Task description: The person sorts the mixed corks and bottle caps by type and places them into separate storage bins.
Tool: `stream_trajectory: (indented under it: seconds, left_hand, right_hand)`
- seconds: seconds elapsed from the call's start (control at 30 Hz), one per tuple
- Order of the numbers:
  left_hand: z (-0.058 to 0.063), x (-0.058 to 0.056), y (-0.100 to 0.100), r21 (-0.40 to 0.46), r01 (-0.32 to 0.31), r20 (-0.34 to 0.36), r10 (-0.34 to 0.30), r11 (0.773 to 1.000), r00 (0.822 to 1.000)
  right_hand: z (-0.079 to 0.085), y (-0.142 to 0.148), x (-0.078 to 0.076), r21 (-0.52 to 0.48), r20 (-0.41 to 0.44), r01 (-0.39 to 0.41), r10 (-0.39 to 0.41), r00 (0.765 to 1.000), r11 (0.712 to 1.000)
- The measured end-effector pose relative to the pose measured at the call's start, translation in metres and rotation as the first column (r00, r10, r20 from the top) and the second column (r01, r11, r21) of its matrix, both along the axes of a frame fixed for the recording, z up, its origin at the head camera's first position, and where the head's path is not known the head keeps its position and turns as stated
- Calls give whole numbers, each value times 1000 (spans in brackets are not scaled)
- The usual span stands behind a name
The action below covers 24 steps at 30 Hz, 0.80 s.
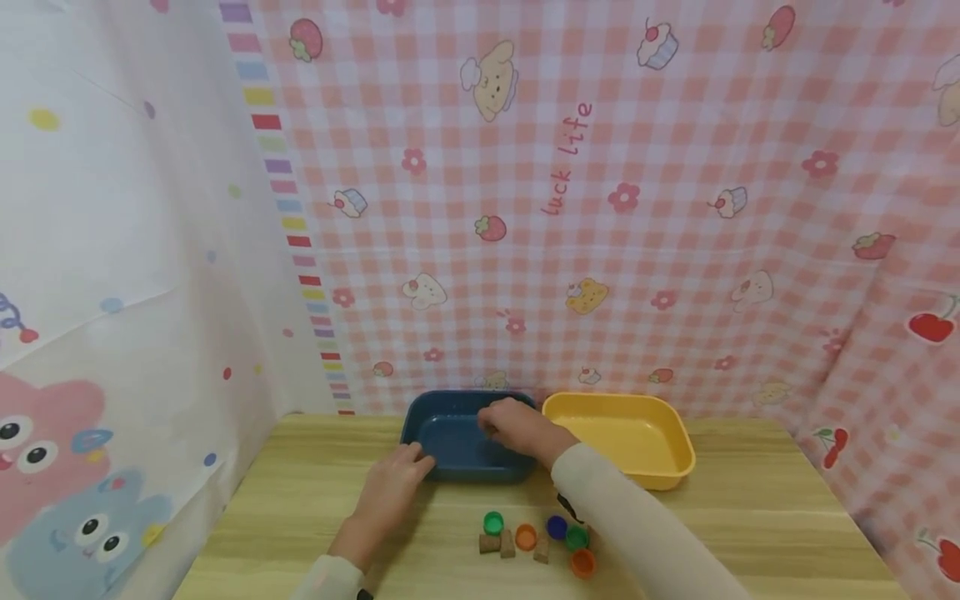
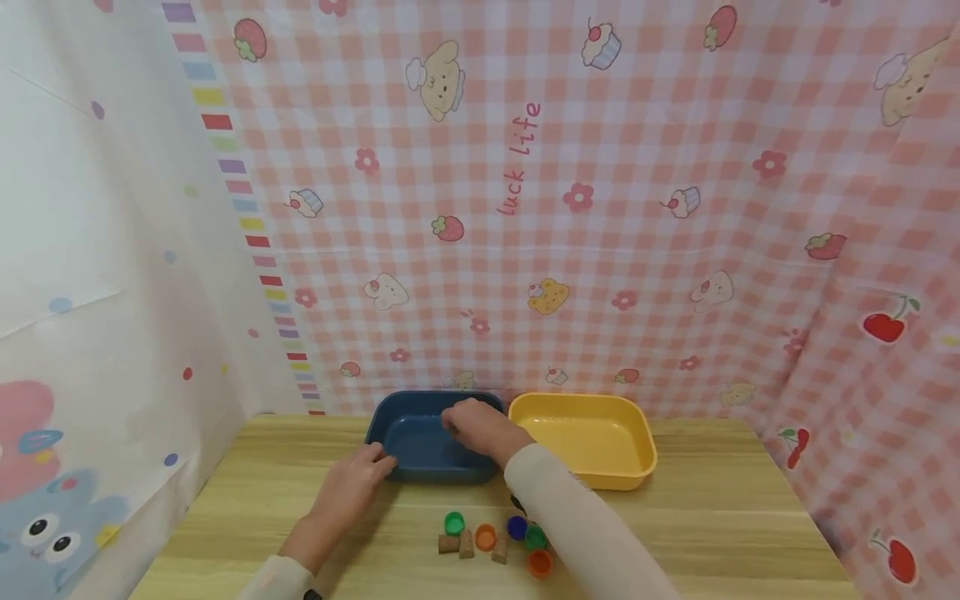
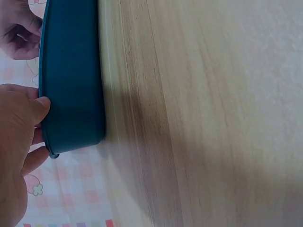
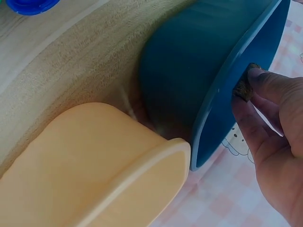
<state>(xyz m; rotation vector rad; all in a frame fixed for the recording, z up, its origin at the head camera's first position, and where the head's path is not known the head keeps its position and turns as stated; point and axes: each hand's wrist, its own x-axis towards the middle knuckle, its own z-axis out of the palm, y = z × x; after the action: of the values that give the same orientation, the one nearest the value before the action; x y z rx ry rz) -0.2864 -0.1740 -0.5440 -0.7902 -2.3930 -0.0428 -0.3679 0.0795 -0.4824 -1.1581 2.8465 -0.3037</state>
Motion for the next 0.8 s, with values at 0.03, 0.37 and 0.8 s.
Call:
stream_trajectory:
  seconds: [0.03,0.37,0.8]
  left_hand:
    - [0,0,0,-4,-1,-1,1,1000,1000]
    - [1,2,0,-8,-11,0,11,1000,1000]
    - [4,2,2,-8,-20,19,20,1000,1000]
  right_hand:
    - [0,0,0,3,1,3,-3,1000,1000]
    - [-3,-2,-1,10,-8,13,-13,1000,1000]
    - [11,6,10,-5,-11,70,-70,997,998]
